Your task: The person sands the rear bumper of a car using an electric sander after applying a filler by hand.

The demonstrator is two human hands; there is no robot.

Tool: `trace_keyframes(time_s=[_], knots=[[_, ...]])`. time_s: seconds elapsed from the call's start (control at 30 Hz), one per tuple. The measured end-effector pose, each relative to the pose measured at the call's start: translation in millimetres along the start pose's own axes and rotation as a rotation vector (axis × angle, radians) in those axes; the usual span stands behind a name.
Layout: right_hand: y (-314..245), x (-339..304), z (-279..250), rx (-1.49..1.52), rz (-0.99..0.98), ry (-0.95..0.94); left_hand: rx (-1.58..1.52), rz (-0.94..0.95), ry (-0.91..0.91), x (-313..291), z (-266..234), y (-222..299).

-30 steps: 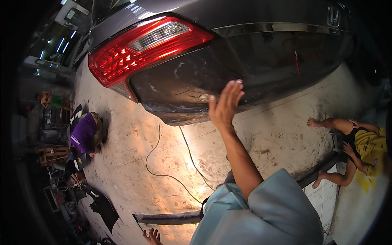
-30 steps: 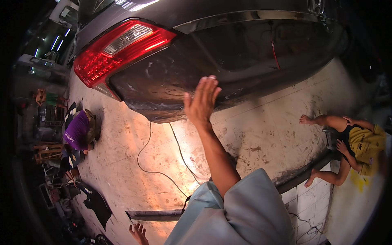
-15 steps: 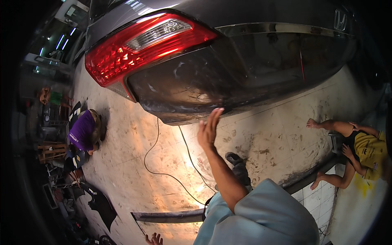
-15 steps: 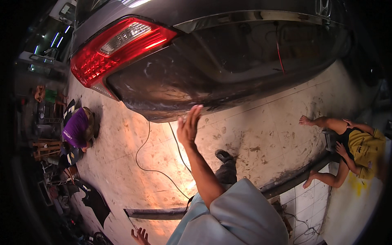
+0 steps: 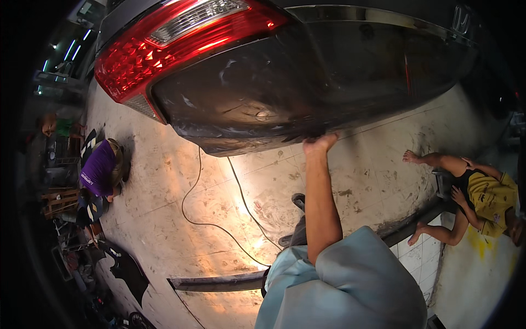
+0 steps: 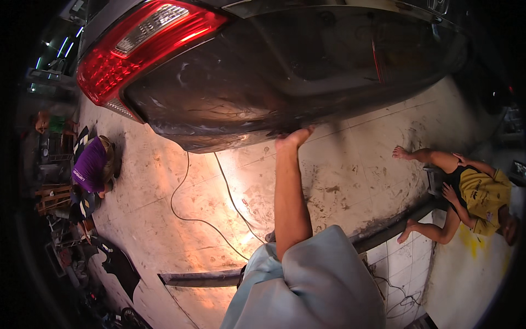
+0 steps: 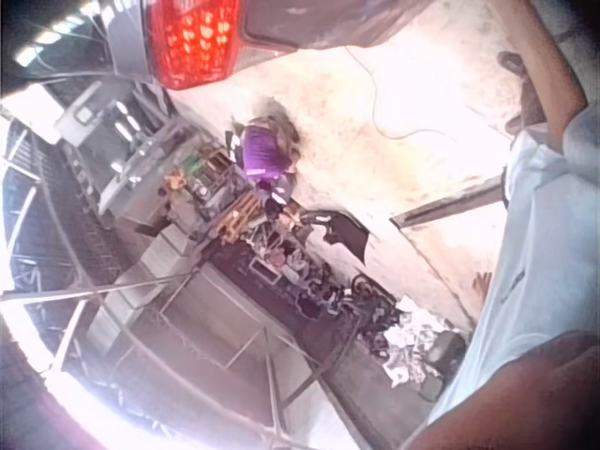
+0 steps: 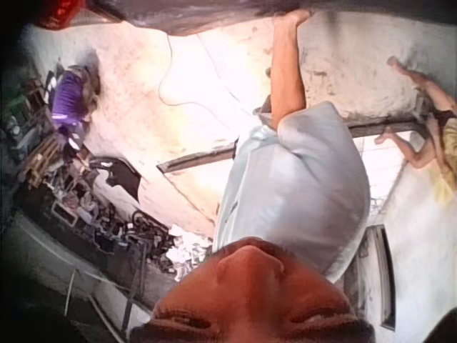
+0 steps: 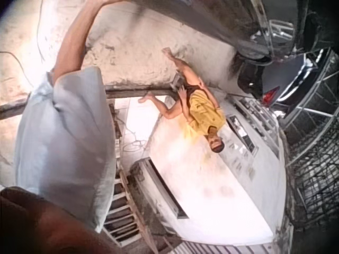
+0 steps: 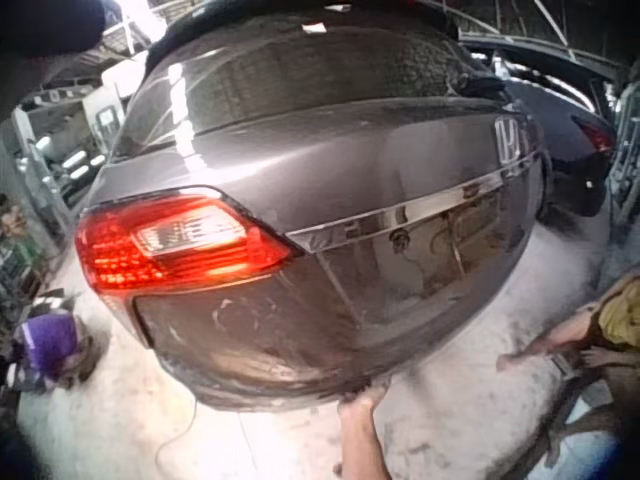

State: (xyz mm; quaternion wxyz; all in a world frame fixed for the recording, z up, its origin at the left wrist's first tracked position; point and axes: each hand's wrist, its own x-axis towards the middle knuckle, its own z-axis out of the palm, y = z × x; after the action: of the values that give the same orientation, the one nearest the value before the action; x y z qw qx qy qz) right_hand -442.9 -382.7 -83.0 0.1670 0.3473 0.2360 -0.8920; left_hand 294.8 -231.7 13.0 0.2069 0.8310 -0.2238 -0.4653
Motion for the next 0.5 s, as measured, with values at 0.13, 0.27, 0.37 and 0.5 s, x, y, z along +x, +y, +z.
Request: trace_keyframes(time_s=[0.13, 0.27, 0.37, 0.5], knots=[[-37.5, 9.8, 14.7, -0.173, -0.325, -0.116, -0.003, -0.051, 0.007, -2.5, -1.0, -18.0], [-32.1, 57.3, -21.6, -0.414, -0.59, 0.142, 0.015, -0.094, 0.022, -4.6, -10.1, -34.2], [-36.8, 53.8, -37.6, -0.131, -0.203, -0.052, 0.01, -0.148, 0.053, -11.8, -16.3, -51.5], [29.5, 9.3, -40.7, 0.062, 0.005, -0.059, 0.06, -0.18, 0.103, -9.4, -28.7, -52.0]])
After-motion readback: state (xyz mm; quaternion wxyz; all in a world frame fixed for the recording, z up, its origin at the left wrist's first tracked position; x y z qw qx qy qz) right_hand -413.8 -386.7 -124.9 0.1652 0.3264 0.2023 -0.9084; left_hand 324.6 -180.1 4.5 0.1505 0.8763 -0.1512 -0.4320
